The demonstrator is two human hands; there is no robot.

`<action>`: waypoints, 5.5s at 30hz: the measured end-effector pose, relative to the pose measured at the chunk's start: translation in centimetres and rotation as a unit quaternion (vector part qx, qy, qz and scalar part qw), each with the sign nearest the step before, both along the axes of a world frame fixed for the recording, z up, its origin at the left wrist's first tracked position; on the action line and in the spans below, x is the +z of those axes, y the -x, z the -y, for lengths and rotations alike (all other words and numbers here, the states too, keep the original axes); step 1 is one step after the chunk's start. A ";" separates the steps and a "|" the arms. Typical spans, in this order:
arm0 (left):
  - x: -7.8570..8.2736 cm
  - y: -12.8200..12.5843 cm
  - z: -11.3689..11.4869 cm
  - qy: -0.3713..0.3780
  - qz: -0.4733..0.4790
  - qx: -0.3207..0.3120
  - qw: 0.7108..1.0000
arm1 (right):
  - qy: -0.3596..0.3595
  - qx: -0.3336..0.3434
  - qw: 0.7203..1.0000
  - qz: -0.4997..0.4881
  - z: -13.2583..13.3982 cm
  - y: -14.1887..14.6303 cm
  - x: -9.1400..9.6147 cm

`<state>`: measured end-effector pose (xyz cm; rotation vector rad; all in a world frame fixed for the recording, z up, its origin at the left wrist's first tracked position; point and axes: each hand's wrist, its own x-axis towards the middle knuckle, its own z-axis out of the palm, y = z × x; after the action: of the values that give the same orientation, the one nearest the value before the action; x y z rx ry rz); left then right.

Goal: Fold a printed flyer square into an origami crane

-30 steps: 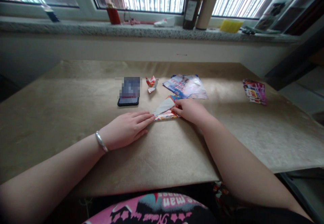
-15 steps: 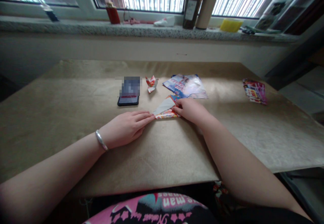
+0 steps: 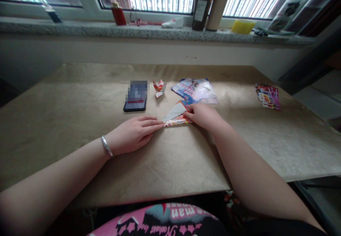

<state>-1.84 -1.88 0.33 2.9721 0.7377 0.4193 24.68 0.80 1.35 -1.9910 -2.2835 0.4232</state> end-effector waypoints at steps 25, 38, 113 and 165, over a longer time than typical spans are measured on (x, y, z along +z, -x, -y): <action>0.2 -0.1 0.1 -0.003 -0.013 -0.003 1.000 | -0.182 0.069 0.977 -0.086 0.7 0.4 0.0; 0.1 -0.1 0.1 0.005 -0.014 -0.006 1.000 | -0.168 0.242 0.955 -0.047 1.2 2.1 -0.6; 1.0 0.0 0.3 -0.001 -0.055 0.031 0.998 | -0.168 0.162 0.972 -0.003 1.2 4.6 -2.1; 0.5 -0.2 0.5 -0.062 -0.046 0.014 0.997 | -0.170 0.194 0.966 -0.024 1.4 4.9 -1.9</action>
<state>-1.66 -2.39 0.87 3.1184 0.7919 0.3443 19.77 -0.59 -0.54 -1.3666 -2.5080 0.0866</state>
